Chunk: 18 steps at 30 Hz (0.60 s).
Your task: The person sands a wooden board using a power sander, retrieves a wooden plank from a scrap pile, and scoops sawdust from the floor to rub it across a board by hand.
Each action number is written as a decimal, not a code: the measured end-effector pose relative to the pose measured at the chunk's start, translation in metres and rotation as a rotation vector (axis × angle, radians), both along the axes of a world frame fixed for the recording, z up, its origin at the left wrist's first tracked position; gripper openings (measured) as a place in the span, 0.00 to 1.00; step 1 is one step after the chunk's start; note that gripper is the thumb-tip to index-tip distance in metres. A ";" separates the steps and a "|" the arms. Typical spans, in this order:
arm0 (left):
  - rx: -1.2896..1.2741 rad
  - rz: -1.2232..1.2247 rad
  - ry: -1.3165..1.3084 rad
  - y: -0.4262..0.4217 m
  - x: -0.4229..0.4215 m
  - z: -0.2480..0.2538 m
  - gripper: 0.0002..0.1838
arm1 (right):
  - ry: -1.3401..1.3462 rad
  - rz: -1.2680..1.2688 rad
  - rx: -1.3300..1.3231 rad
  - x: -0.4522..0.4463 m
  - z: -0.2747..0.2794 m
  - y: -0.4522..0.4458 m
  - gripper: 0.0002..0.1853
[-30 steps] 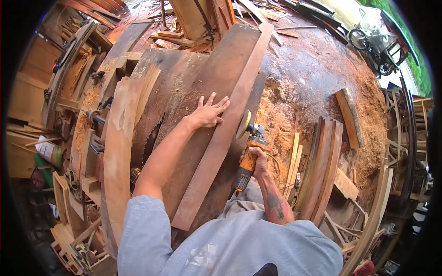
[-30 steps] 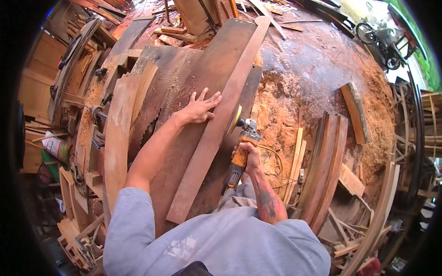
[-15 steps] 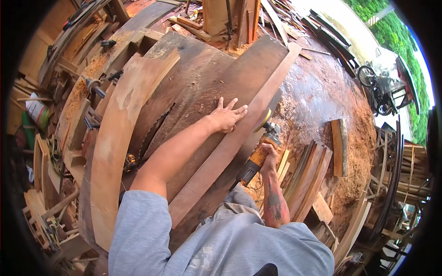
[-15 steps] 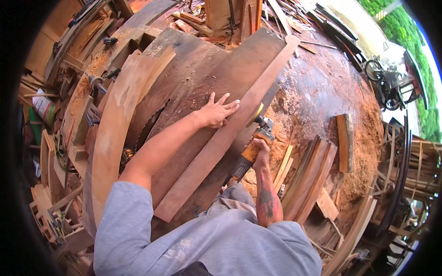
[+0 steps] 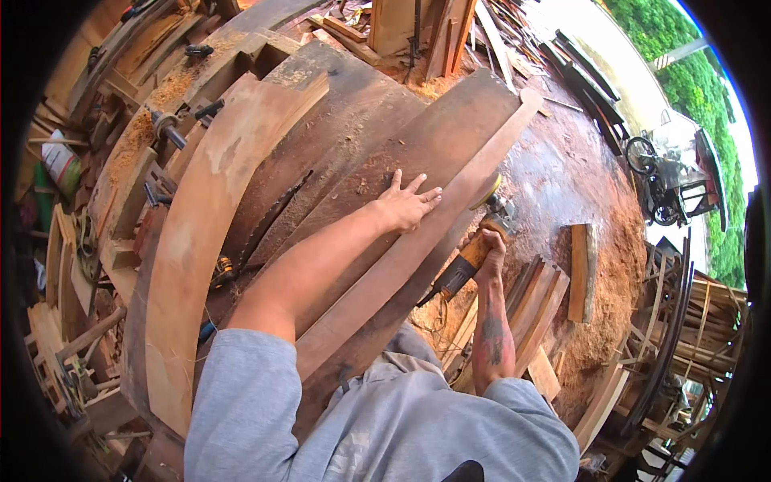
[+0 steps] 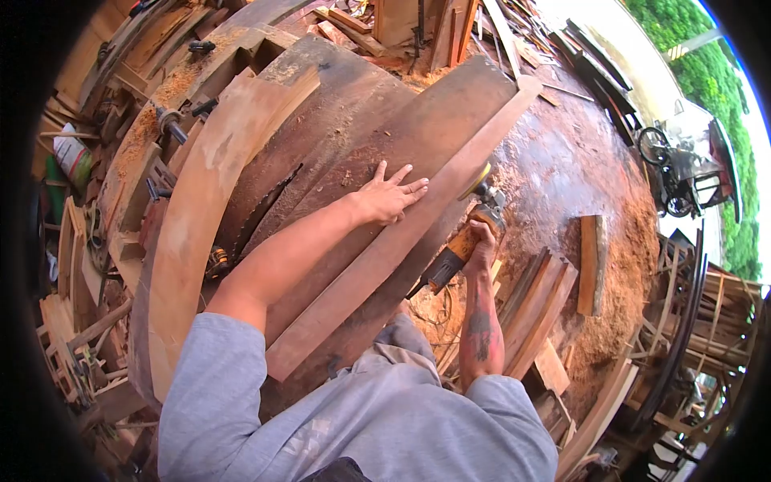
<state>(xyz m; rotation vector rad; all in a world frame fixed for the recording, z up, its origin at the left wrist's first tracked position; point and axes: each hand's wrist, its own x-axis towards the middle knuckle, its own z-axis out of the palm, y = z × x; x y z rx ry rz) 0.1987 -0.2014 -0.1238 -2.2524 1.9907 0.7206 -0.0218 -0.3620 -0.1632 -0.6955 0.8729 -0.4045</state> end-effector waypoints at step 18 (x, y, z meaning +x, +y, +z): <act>0.008 0.005 -0.029 0.002 -0.001 0.008 0.45 | -0.045 0.020 0.185 -0.055 -0.005 0.108 0.15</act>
